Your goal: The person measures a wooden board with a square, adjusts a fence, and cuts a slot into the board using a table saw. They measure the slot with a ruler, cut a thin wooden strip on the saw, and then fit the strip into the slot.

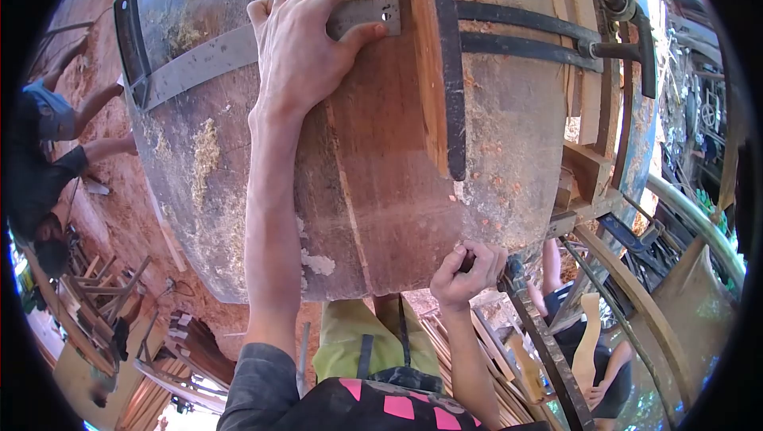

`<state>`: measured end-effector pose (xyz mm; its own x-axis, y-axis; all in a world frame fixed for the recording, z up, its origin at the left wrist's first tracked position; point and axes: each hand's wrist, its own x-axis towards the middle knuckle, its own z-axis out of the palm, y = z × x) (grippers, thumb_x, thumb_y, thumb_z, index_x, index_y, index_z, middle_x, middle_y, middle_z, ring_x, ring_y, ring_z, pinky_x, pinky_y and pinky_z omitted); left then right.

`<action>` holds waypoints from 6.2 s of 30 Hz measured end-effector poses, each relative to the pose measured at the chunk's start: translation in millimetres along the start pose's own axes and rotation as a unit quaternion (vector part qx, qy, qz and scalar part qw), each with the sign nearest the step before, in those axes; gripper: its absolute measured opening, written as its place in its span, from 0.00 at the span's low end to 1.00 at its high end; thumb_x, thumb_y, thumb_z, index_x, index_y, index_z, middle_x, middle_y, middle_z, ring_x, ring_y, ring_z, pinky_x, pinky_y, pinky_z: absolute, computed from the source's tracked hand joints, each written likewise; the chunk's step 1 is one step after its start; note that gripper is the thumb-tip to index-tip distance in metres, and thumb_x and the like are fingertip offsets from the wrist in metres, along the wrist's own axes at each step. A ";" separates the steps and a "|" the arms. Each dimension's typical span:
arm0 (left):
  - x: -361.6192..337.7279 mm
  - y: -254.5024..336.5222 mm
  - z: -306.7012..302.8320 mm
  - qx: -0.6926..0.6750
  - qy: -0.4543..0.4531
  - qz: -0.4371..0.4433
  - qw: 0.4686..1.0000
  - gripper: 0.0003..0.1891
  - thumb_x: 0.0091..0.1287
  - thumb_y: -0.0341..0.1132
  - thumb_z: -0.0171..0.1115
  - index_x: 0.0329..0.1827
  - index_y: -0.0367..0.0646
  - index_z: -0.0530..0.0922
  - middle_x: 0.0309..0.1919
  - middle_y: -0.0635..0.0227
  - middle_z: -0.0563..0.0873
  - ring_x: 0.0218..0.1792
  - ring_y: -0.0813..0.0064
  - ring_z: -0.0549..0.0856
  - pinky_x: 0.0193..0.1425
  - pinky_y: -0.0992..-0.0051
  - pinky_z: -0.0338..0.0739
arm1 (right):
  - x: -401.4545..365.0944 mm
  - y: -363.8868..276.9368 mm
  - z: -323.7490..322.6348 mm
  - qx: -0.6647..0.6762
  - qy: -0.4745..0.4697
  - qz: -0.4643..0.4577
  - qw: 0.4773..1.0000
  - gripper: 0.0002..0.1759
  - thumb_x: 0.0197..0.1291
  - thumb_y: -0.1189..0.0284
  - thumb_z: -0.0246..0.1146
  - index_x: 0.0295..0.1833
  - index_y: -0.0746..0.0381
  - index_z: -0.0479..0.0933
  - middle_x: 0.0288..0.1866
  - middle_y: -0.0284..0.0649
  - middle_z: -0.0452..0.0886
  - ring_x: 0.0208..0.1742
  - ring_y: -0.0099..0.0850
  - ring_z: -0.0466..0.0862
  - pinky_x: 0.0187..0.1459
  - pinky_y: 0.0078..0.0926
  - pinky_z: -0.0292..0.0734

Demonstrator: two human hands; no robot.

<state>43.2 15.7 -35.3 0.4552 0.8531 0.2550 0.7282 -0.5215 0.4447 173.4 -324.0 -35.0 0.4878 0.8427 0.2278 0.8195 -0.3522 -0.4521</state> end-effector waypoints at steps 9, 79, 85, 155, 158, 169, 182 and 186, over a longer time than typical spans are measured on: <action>0.2 3.3 -1.0 0.009 -0.005 -0.011 1.000 0.19 0.62 0.51 0.77 0.54 0.60 0.88 0.51 0.77 0.87 0.58 0.71 0.80 0.68 0.61 0.60 | -0.7 1.0 0.6 -0.003 0.005 -0.004 1.000 0.05 0.61 0.75 0.60 0.43 0.62 0.75 0.31 0.43 0.73 0.33 0.44 0.71 0.38 0.44 0.64; 5.8 14.1 -25.2 -0.061 -0.042 -0.048 0.996 0.17 0.62 0.44 0.76 0.53 0.55 0.87 0.49 0.72 0.83 0.57 0.66 0.78 0.63 0.59 0.62 | 381.8 44.0 -83.7 -0.152 -0.211 -0.133 0.956 0.15 0.71 0.60 0.66 0.39 0.62 0.78 0.42 0.43 0.86 0.49 0.48 0.85 0.47 0.45 0.79; 6.0 12.8 -24.7 -0.064 -0.033 -0.060 0.996 0.17 0.61 0.43 0.76 0.53 0.55 0.87 0.48 0.72 0.83 0.57 0.67 0.77 0.63 0.59 0.62 | 359.9 45.5 -112.9 -0.169 -0.126 -0.278 0.937 0.22 0.68 0.54 0.69 0.49 0.64 0.80 0.57 0.39 0.87 0.70 0.37 0.75 0.75 0.39 0.65; 6.4 2.9 -22.5 -0.123 -0.033 -0.058 0.990 0.15 0.60 0.40 0.76 0.49 0.56 0.85 0.47 0.71 0.81 0.54 0.66 0.77 0.59 0.57 0.63 | 467.7 -90.3 146.8 0.640 -0.184 0.025 0.746 0.32 0.85 0.49 0.41 0.69 0.65 0.75 0.67 0.42 0.82 0.67 0.33 0.80 0.73 0.34 0.70; 4.9 4.0 -22.6 -0.114 -0.035 -0.064 0.991 0.15 0.60 0.40 0.77 0.50 0.56 0.86 0.47 0.72 0.81 0.55 0.67 0.77 0.60 0.58 0.63 | 491.1 -77.2 176.4 0.652 -0.167 0.024 0.739 0.30 0.85 0.50 0.42 0.59 0.63 0.80 0.57 0.43 0.86 0.59 0.30 0.84 0.64 0.34 0.76; 7.4 7.9 -20.5 -0.080 -0.051 -0.069 0.993 0.16 0.60 0.42 0.78 0.52 0.58 0.88 0.48 0.75 0.83 0.57 0.69 0.77 0.63 0.61 0.62 | 487.2 -79.9 193.7 0.490 -0.099 -0.034 0.865 0.27 0.81 0.54 0.48 0.54 0.64 0.84 0.52 0.44 0.89 0.58 0.30 0.85 0.61 0.32 0.77; 5.3 7.9 -13.0 -0.045 -0.040 -0.051 0.997 0.15 0.61 0.43 0.77 0.51 0.59 0.88 0.48 0.75 0.84 0.56 0.69 0.78 0.64 0.60 0.61 | 468.1 -87.7 213.6 0.476 -0.066 -0.022 0.876 0.24 0.78 0.59 0.53 0.57 0.66 0.85 0.55 0.47 0.89 0.62 0.31 0.84 0.65 0.28 0.74; 6.1 9.9 -9.7 -0.035 -0.035 -0.045 0.998 0.16 0.60 0.43 0.78 0.51 0.58 0.89 0.47 0.75 0.84 0.57 0.69 0.79 0.64 0.61 0.61 | 461.7 -86.7 216.2 0.473 -0.045 -0.023 0.879 0.23 0.77 0.60 0.55 0.58 0.67 0.85 0.56 0.48 0.89 0.63 0.32 0.84 0.66 0.27 0.73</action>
<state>48.2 15.9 -21.0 0.4262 0.8919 0.1514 0.7313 -0.4382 0.5227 262.6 183.6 -77.0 0.3998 0.8911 0.2146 0.1995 0.1439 -0.9693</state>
